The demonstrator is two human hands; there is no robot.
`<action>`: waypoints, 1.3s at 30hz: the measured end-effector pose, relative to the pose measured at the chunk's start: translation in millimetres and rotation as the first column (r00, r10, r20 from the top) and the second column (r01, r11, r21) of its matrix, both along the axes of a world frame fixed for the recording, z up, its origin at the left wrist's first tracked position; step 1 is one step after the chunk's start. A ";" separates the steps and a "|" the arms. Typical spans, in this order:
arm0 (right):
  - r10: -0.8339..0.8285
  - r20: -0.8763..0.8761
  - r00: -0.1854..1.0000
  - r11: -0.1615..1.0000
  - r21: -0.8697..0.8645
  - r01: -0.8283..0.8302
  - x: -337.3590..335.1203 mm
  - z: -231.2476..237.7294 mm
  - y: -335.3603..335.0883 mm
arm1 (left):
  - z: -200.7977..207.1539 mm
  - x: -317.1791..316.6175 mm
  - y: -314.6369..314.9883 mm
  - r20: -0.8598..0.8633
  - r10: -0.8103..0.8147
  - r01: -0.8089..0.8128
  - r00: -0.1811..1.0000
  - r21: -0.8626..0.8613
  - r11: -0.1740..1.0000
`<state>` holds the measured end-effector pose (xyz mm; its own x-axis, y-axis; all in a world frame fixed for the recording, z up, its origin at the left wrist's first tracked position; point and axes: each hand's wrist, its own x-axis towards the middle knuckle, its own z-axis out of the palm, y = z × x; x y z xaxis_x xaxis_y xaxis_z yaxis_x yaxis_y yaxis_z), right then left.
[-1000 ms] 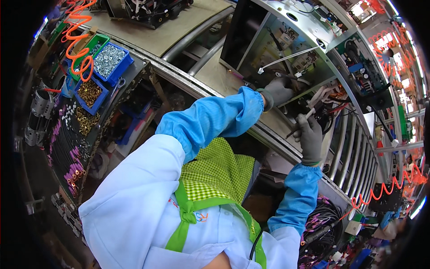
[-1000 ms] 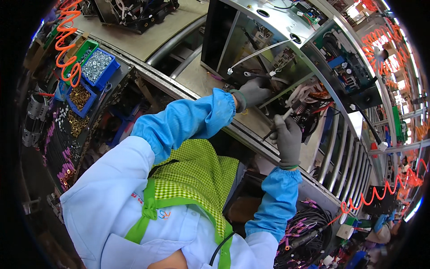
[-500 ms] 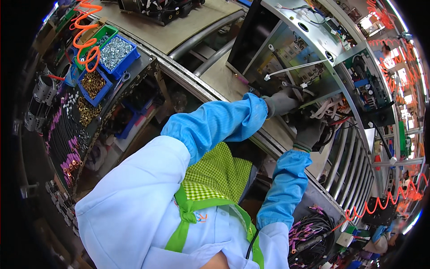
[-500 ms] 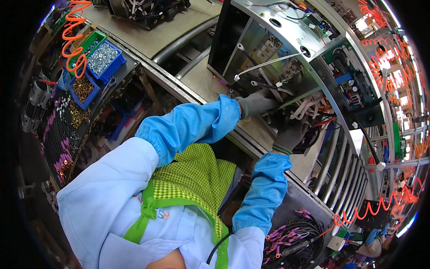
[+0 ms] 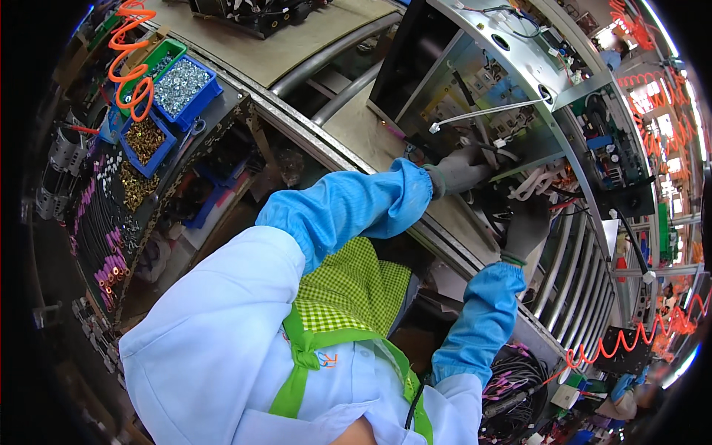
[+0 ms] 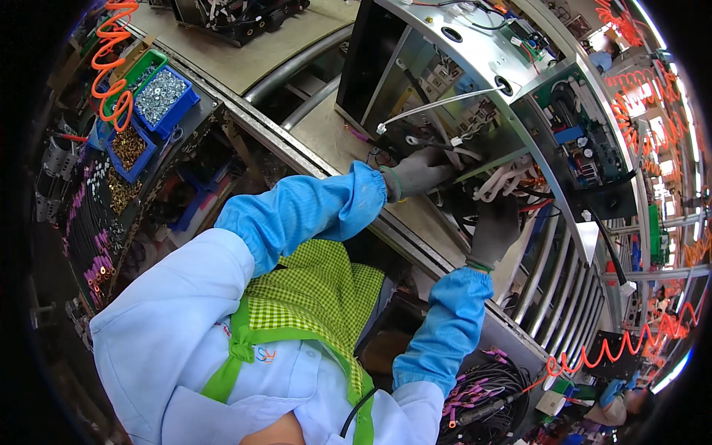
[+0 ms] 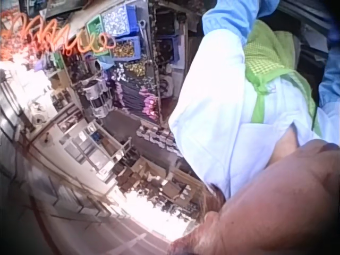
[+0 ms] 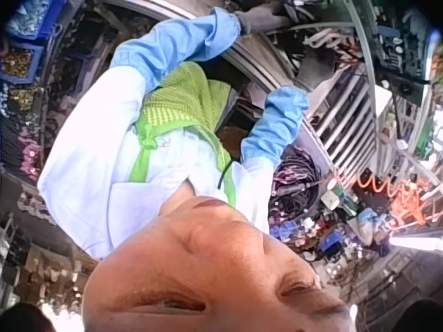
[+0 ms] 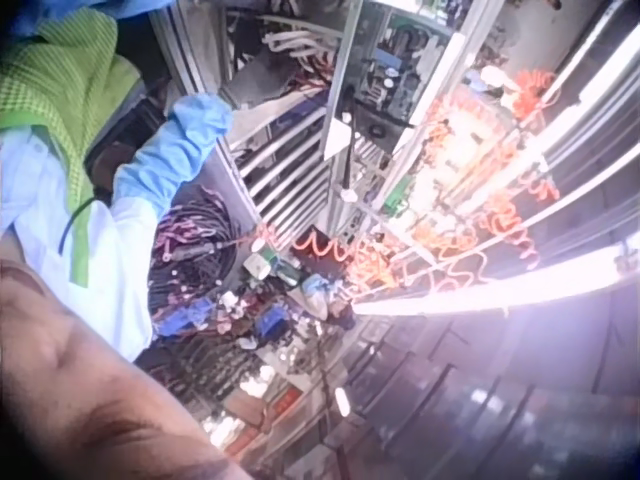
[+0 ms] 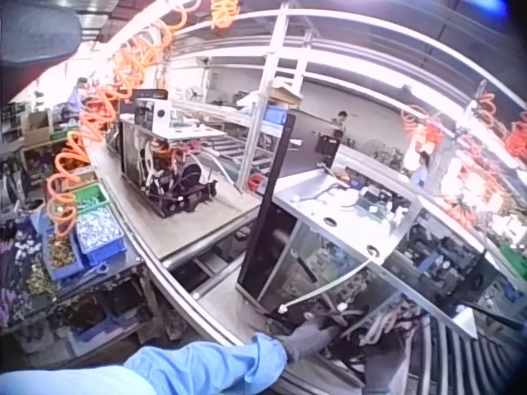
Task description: The person works on an electronic assembly, using a pneumatic tool to secure components inside a metal chassis. They handle various wires and connectors, organizing them within the unit while wearing protective gloves and an apron.
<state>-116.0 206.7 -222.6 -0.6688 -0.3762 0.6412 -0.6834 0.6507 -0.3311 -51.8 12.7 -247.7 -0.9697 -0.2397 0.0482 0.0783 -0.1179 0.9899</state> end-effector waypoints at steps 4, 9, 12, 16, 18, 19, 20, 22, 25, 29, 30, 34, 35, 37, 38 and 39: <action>0.094 0.227 0.969 0.952 -0.306 -0.021 17.5 7.1 -8.7 | 0.1 4.6 -2.5 -0.059 0.012 -0.024 0.998 -0.201 0.979; 0.264 0.175 0.948 0.930 -0.308 -0.202 3.0 -4.6 -7.9 | -9.0 1.5 -0.5 -0.130 0.045 -0.085 0.991 -0.325 0.942; 0.259 0.109 0.960 0.961 -0.125 -0.245 -9.7 -13.0 -8.0 | -11.5 0.7 4.5 -0.116 0.080 -0.120 0.990 -0.396 0.910; 0.144 -0.062 0.988 0.989 -0.020 -0.146 -43.4 -50.2 -17.7 | 0.9 5.9 -3.0 -0.096 0.021 -0.058 0.995 -0.398 0.916; 0.176 0.113 0.978 0.978 -0.128 -0.162 -40.5 -43.8 -13.5 | 3.6 10.0 -10.8 -0.115 -0.036 -0.008 0.993 -0.363 0.932; 0.175 0.156 0.972 0.978 -0.140 -0.153 -38.8 -39.0 -13.8 | 5.8 12.0 -17.7 -0.139 -0.060 0.006 0.988 -0.359 0.933; 0.179 0.216 0.960 0.977 -0.153 -0.148 -35.2 -34.7 -12.3 | 6.5 13.3 -25.0 -0.164 -0.085 0.022 0.983 -0.355 0.935; 0.201 0.441 0.875 0.972 -0.201 -0.121 -22.2 -18.9 -8.9 | -10.6 10.7 -39.3 0.058 0.112 -0.093 0.992 -0.264 0.960; 0.250 0.103 0.963 0.944 0.193 -0.266 -20.8 -13.6 4.2 | -6.6 14.3 -64.8 -0.218 0.050 -0.036 0.975 0.069 0.997; 0.359 0.061 0.931 0.910 0.198 -0.364 -2.6 -4.2 3.7 | 15.8 5.1 -63.8 0.024 -0.162 0.164 0.986 -0.091 0.982; 0.384 0.214 0.898 0.918 0.019 -0.397 -0.3 -4.1 6.2 | 29.1 5.7 -64.5 0.009 -0.176 0.166 0.984 -0.396 0.903; 0.648 0.592 0.480 0.712 -0.695 -0.104 13.8 3.3 4.4 | 49.3 -1.5 -73.5 0.242 -0.159 0.289 0.957 -0.747 0.598; 0.729 0.550 0.408 0.615 -0.787 -0.037 23.3 8.8 -2.8 | 42.4 -13.5 -78.3 0.361 -0.145 0.382 0.921 -0.768 0.514; 0.764 0.511 0.395 0.547 -0.837 0.024 28.7 12.9 -8.8 | 28.3 -22.8 -94.3 0.156 -0.329 0.265 0.931 -0.910 0.318; 0.664 0.558 0.498 0.619 -0.784 0.054 28.7 13.5 -13.8 | 23.3 -20.9 -101.6 0.113 -0.391 0.230 0.913 -0.936 0.267; 0.560 0.598 0.574 0.683 -0.725 0.088 38.1 19.2 -30.3 | 19.9 -12.5 -111.1 0.114 -0.431 0.225 0.895 -0.950 0.218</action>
<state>-78.0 176.4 -203.4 -0.9389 -0.3314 0.0927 -0.0651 -0.0935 -0.9935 -64.4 -98.4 -227.8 -0.9036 0.4077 0.1314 0.4240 0.8077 0.4097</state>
